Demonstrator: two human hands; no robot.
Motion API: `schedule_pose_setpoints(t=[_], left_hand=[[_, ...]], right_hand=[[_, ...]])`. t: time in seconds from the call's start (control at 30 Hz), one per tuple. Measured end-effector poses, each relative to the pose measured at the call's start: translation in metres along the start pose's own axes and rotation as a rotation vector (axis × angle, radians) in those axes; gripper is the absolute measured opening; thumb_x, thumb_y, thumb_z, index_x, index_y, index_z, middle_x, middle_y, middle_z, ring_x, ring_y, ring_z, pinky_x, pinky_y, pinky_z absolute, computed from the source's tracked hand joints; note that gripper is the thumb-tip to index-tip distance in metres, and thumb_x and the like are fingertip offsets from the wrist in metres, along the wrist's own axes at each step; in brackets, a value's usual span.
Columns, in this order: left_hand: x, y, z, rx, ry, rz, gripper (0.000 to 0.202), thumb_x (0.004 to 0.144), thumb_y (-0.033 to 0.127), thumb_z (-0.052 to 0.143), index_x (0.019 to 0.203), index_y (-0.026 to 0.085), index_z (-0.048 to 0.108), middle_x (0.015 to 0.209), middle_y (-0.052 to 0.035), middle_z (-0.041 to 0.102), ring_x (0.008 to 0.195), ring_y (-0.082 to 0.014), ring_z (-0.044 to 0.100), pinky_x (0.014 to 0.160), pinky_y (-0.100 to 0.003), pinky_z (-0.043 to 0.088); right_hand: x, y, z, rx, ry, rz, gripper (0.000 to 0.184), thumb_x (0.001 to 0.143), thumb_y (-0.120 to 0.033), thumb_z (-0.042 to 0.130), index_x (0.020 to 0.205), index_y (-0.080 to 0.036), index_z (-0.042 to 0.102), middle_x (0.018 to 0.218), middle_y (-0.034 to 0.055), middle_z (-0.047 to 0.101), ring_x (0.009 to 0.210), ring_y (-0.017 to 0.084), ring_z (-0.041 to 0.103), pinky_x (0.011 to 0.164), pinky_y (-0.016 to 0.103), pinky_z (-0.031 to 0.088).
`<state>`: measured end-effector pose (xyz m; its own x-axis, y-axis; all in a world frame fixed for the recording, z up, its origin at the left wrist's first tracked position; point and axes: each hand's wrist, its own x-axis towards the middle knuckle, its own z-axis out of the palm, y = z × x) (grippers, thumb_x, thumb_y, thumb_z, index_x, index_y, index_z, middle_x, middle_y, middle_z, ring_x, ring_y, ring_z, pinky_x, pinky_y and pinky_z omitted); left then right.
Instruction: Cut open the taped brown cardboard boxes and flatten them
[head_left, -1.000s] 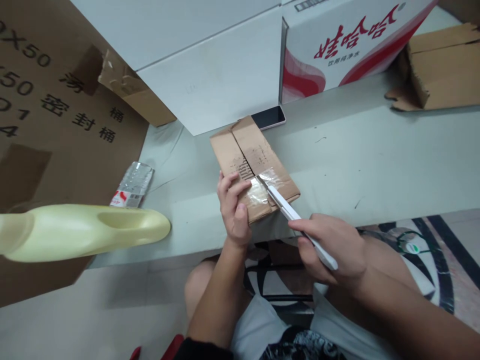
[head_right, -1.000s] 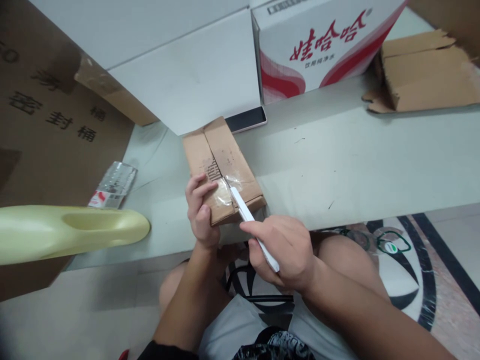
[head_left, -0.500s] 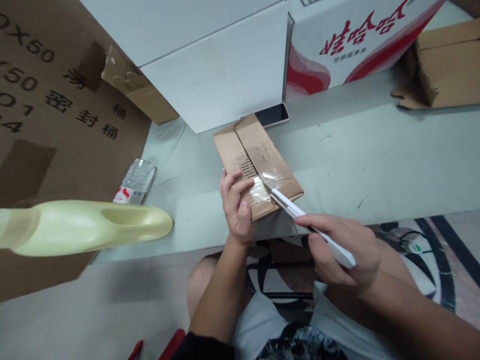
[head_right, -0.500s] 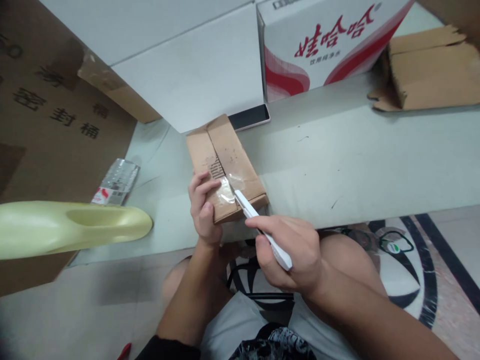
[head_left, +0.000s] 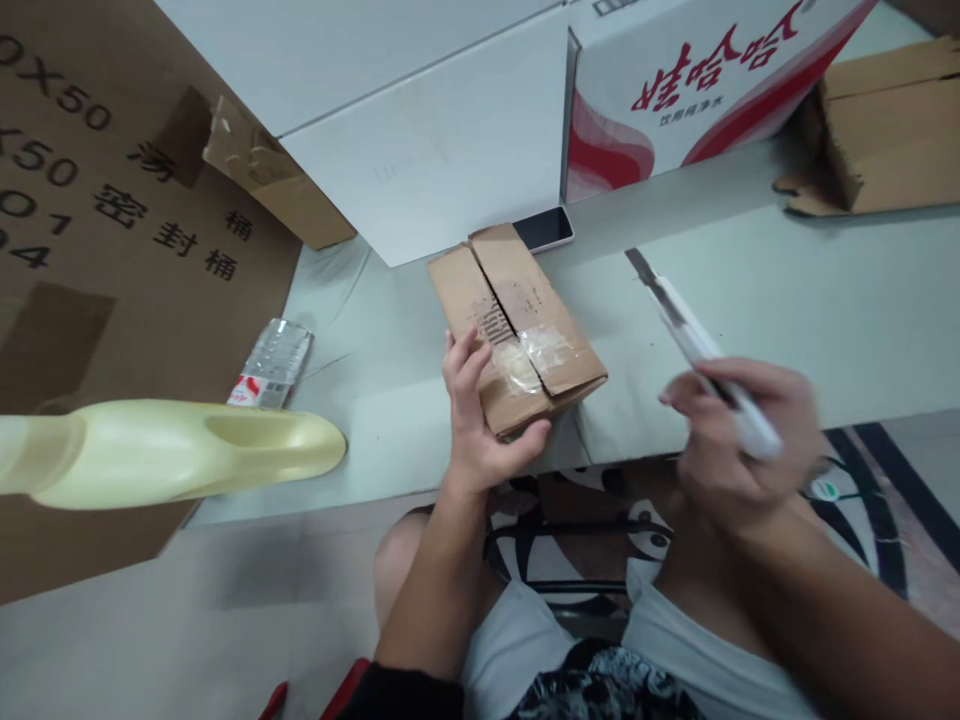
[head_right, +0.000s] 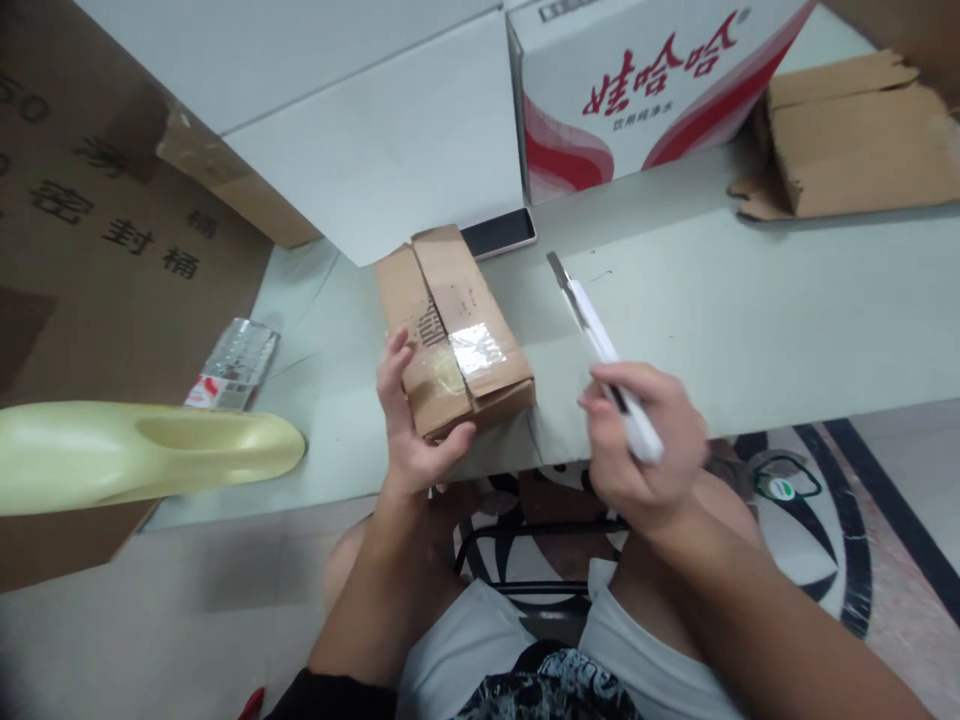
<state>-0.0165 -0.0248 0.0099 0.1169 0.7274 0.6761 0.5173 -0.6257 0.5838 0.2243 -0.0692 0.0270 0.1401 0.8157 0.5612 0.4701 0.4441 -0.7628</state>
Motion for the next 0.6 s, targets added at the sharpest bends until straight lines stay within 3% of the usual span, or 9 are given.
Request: schedule_pose_setpoints(t=[0.07, 0.2, 0.33, 0.43, 0.5, 0.6], left_hand=[[-0.001, -0.001, -0.001, -0.015, -0.005, -0.059, 0.076, 0.085, 0.062, 0.067, 0.149, 0.033, 0.040, 0.158, -0.0129, 0.042, 0.153, -0.0362, 0.036, 0.127, -0.063, 0.023], [-0.004, -0.010, -0.005, -0.145, 0.084, -0.224, 0.069, 0.088, 0.067, 0.061, 0.145, 0.032, 0.044, 0.160, -0.0110, 0.041, 0.153, -0.0352, 0.037, 0.124, -0.056, 0.034], [-0.004, -0.027, -0.012, -0.243, 0.356, -0.414, 0.060, 0.097, 0.067, 0.040, 0.144, 0.031, 0.046, 0.152, -0.0100, 0.050, 0.147, -0.0342, 0.045, 0.122, -0.055, 0.039], [-0.001, -0.040, -0.022, -0.274, 0.529, -0.560, 0.054, 0.100, 0.059, 0.028, 0.146, 0.033, 0.042, 0.146, -0.0090, 0.054, 0.146, -0.0328, 0.047, 0.118, -0.055, 0.044], [0.000, -0.045, -0.029, -0.309, 0.595, -0.700, 0.049, 0.097, 0.052, 0.039, 0.143, 0.034, 0.041, 0.139, -0.0086, 0.059, 0.139, -0.0311, 0.054, 0.109, -0.051, 0.051], [0.001, -0.047, -0.038, -0.311, 0.640, -0.964, 0.063, 0.084, 0.036, 0.063, 0.142, 0.037, 0.037, 0.138, -0.0082, 0.057, 0.121, -0.0266, 0.065, 0.095, -0.044, 0.058]], right_hand=[[0.012, 0.010, 0.019, -0.112, -0.052, 0.012, 0.028, 0.094, -0.027, 0.057, 0.122, -0.028, 0.063, 0.088, 0.0033, 0.065, 0.078, 0.022, 0.064, 0.073, 0.037, 0.055], [0.018, 0.034, 0.041, -0.350, -0.368, 0.216, 0.046, 0.090, -0.035, 0.058, 0.132, -0.019, 0.065, 0.095, 0.0112, 0.061, 0.092, 0.030, 0.063, 0.083, 0.047, 0.055], [0.012, 0.045, 0.046, -0.521, -0.391, 0.283, 0.048, 0.087, -0.036, 0.062, 0.133, -0.021, 0.069, 0.128, 0.0205, 0.057, 0.120, 0.040, 0.056, 0.096, 0.059, 0.049], [0.010, 0.040, 0.049, -0.503, -0.484, 0.237, 0.033, 0.091, -0.033, 0.057, 0.117, -0.023, 0.076, 0.119, 0.0161, 0.068, 0.121, 0.039, 0.057, 0.099, 0.060, 0.046], [0.009, 0.036, 0.051, -0.440, -0.599, 0.207, 0.031, 0.092, -0.031, 0.055, 0.111, -0.023, 0.078, 0.109, 0.0130, 0.073, 0.120, 0.037, 0.058, 0.101, 0.059, 0.045], [0.008, 0.034, 0.053, -0.395, -0.636, 0.162, 0.029, 0.091, -0.033, 0.055, 0.106, -0.023, 0.078, 0.118, 0.0121, 0.073, 0.134, 0.041, 0.051, 0.108, 0.063, 0.040]])
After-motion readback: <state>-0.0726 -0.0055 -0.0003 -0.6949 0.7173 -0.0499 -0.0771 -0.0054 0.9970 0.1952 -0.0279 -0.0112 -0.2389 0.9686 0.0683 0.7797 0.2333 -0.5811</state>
